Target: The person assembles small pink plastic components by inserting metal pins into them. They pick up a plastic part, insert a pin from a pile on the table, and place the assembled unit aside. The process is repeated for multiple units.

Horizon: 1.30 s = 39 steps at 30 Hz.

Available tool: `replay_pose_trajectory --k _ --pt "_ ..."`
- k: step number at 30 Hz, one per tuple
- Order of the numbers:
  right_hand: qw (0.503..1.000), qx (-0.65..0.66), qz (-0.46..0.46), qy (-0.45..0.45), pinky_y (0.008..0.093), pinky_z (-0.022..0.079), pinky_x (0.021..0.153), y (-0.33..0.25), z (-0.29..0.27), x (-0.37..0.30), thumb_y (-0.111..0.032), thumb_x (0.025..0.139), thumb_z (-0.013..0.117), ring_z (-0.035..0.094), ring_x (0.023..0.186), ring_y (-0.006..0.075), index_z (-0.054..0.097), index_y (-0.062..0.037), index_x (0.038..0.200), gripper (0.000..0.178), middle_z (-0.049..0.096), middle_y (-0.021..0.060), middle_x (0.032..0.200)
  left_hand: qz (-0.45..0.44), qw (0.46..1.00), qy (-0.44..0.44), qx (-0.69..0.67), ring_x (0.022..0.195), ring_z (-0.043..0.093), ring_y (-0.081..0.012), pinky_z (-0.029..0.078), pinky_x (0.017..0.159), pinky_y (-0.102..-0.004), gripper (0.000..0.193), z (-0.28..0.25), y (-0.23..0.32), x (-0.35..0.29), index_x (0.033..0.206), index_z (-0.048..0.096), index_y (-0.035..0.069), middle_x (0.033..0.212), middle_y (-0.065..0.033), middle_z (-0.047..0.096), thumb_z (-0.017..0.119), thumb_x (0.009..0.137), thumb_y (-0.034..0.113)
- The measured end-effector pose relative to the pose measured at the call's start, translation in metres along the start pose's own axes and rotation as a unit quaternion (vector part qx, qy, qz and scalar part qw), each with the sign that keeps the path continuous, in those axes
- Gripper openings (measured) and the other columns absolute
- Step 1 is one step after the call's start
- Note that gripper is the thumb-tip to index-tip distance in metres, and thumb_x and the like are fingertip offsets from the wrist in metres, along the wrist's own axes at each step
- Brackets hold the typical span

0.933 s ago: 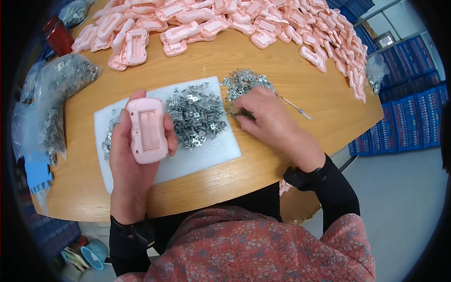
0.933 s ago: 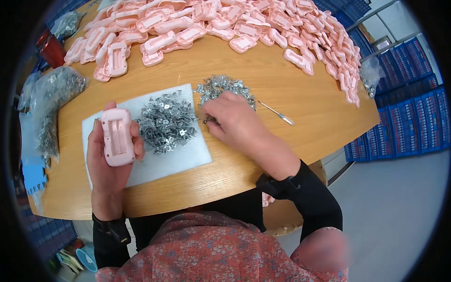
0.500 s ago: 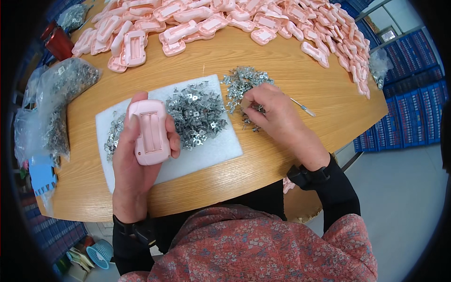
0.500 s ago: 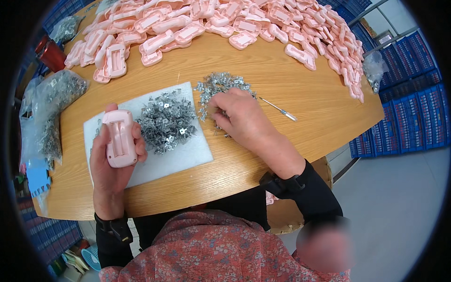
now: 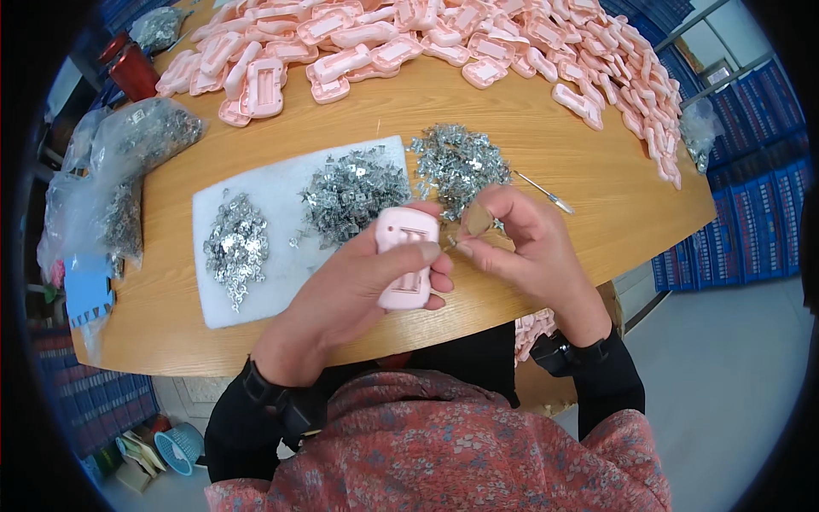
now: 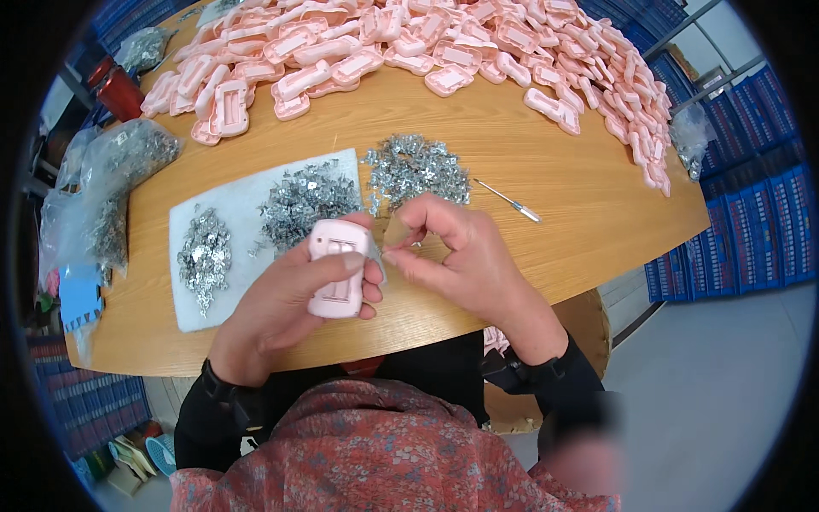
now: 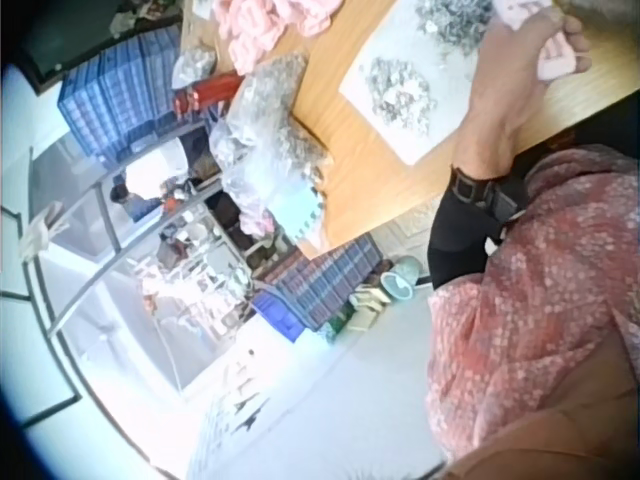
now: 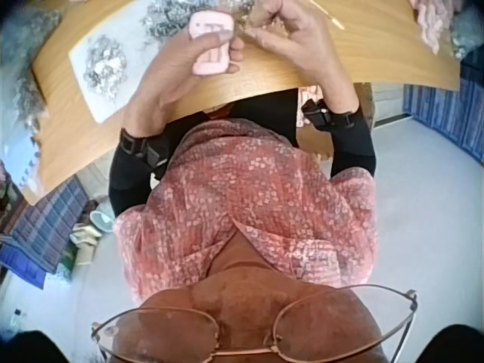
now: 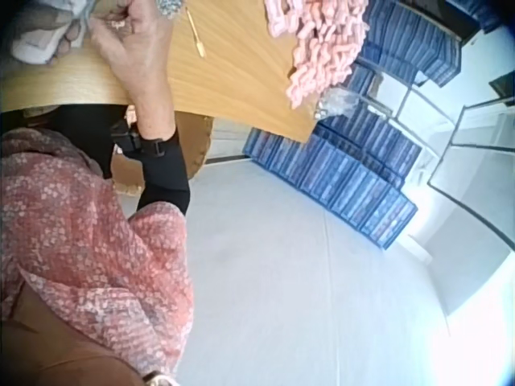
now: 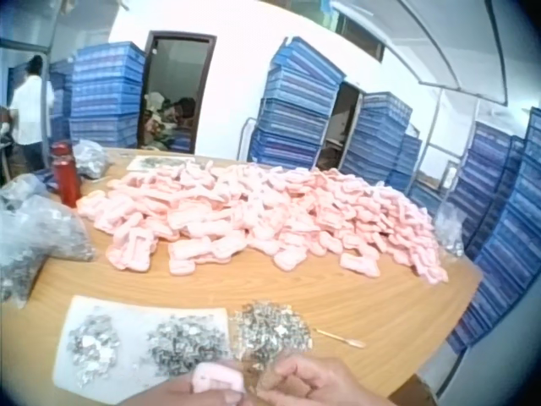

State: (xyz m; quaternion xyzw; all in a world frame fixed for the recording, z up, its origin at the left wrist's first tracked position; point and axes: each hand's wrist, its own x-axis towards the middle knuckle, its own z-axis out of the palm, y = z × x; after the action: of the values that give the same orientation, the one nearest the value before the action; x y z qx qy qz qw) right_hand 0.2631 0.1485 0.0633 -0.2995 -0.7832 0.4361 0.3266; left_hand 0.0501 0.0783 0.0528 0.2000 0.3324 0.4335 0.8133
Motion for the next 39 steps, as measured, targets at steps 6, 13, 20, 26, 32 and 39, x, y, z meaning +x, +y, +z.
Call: replay_pose_trajectory --k 6,13,20,26,32,39 --pt "0.999 0.041 -0.017 -0.010 0.0279 0.050 0.076 -0.003 0.002 -0.015 -0.002 0.082 0.072 0.063 0.082 0.0136 0.060 -0.0039 0.091 0.016 0.063 0.0033 0.086 0.038 0.997 -0.038 -0.058 0.082 0.066 -0.0195 0.057 0.072 -0.0359 0.054 0.003 -0.023 0.005 0.141 0.043 0.009 0.097 -0.0074 0.063 0.064 0.091 0.006" --pt "0.978 0.188 0.089 0.013 0.0245 0.048 0.079 -0.001 0.009 -0.029 -0.002 0.087 0.070 0.059 0.086 0.0071 0.058 -0.0036 0.103 0.020 0.061 -0.0008 0.092 0.160 0.982 0.069 0.076 0.080 0.062 -0.0130 0.055 0.071 -0.0302 0.048 0.011 -0.038 0.010 0.135 0.046 0.009 0.102 -0.0031 0.057 0.065 0.091 0.003" --pt "0.948 0.241 0.205 0.045 0.0204 0.047 0.079 0.013 0.022 -0.040 -0.004 0.089 0.069 0.058 0.086 0.0043 0.057 -0.0045 0.111 0.025 0.061 -0.0019 0.093 0.239 0.951 0.083 0.179 0.083 0.063 -0.0147 0.053 0.076 -0.0289 0.045 0.005 -0.056 0.013 0.137 0.044 0.009 0.098 -0.0038 0.062 0.061 0.095 0.009" --pt "0.915 0.344 0.205 0.049 0.0209 0.047 0.082 0.008 0.025 -0.047 -0.001 0.090 0.066 0.059 0.088 0.0043 0.057 -0.0064 0.111 0.024 0.064 -0.0012 0.095 0.250 0.965 0.069 0.023 0.093 0.060 -0.0154 0.052 0.082 -0.0319 0.043 0.003 -0.031 0.006 0.140 0.038 0.008 0.107 -0.0074 0.060 0.050 0.104 0.027" --pt "0.850 0.487 0.202 0.007 0.0227 0.048 0.085 -0.004 0.045 -0.044 0.002 0.091 0.063 0.062 0.092 0.0063 0.057 -0.0056 0.109 0.020 0.067 0.0020 0.101 0.348 0.923 0.078 0.142 0.128 0.048 -0.0226 0.047 0.099 -0.0381 0.054 0.018 -0.032 0.012 0.147 0.026 0.015 0.131 -0.0179 0.055 0.047 0.104 0.038" --pt "0.896 0.406 0.179 -0.014 0.0228 0.048 0.085 0.006 0.020 -0.043 0.001 0.091 0.064 0.062 0.094 0.0072 0.058 -0.0040 0.110 0.021 0.066 0.0012 0.100 0.270 0.962 -0.039 -0.033 0.128 0.052 -0.0303 0.047 0.102 -0.0438 0.043 0.008 -0.033 0.000 0.136 0.042 0.010 0.134 -0.0221 0.057 0.047 0.104 0.039"
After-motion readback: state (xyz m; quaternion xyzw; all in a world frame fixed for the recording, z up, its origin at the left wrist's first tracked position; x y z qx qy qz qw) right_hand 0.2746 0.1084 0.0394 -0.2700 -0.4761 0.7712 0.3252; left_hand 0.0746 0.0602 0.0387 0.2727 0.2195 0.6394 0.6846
